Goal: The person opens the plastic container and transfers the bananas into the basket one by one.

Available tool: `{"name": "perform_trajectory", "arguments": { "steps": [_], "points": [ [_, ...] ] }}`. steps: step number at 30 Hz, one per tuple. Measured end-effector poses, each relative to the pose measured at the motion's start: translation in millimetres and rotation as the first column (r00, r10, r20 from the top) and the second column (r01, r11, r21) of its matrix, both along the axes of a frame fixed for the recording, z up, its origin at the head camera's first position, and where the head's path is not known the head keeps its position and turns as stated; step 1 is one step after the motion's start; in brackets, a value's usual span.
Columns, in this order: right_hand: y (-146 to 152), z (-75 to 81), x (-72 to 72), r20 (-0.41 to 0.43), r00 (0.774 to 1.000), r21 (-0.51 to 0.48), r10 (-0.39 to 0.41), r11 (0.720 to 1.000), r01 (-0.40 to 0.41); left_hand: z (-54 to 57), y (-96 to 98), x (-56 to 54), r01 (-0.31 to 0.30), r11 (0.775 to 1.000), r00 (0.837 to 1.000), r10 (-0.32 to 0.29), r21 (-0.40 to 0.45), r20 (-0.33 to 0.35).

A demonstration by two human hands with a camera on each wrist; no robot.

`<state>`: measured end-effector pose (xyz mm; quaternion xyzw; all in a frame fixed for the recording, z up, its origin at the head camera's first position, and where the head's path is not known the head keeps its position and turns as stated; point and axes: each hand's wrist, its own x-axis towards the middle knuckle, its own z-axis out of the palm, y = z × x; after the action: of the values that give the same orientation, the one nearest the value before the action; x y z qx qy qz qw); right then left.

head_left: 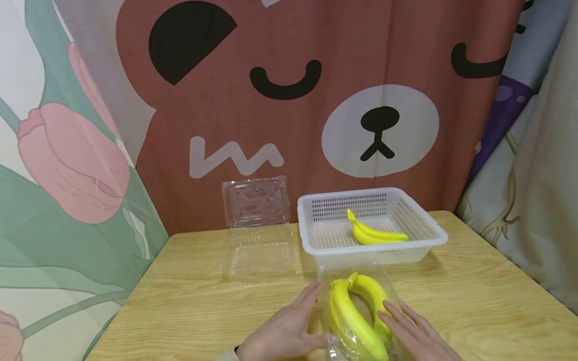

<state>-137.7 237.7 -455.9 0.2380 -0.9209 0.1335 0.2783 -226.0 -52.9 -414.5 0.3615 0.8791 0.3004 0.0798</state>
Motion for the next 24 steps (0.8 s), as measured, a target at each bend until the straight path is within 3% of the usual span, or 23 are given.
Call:
{"name": "perform_trajectory", "arguments": {
  "steps": [3,7,11,14,18,21,24],
  "points": [
    [0.6,-1.0,-3.4,-0.04,0.999,0.032,0.01,0.999,-0.009,-1.0,-1.0,1.4,-0.008,1.0,0.999,0.008,-0.011,-0.036],
    [-3.3,2.9,-7.4,-0.133,0.991,0.074,0.018,0.997,-0.008,-2.0,-1.1,1.6,-0.006,1.0,1.0,0.006,-0.004,-0.015],
    [-9.7,10.2,-6.3,-0.184,0.983,0.069,0.014,0.998,-0.001,-3.7,0.1,2.2,0.004,0.999,0.999,-0.006,-0.047,-0.043],
    [-15.9,16.2,-2.9,-0.135,0.99,0.059,-0.042,0.997,0.05,-4.3,1.1,2.8,0.007,0.995,0.993,-0.019,-0.101,-0.114],
    [-26.0,22.4,2.1,0.017,0.987,0.063,-0.157,0.986,0.156,-3.8,2.1,3.7,-0.006,0.99,0.986,-0.017,-0.139,-0.164],
    [-33.6,25.8,4.7,0.065,0.975,0.082,-0.213,0.975,0.207,-1.2,3.2,4.8,-0.026,0.99,0.99,0.006,-0.138,-0.144],
    [-40.7,31.1,3.8,0.045,0.966,0.112,-0.254,0.962,0.248,4.0,5.4,6.4,-0.066,0.993,0.994,0.056,-0.099,-0.099]
  ]
}}
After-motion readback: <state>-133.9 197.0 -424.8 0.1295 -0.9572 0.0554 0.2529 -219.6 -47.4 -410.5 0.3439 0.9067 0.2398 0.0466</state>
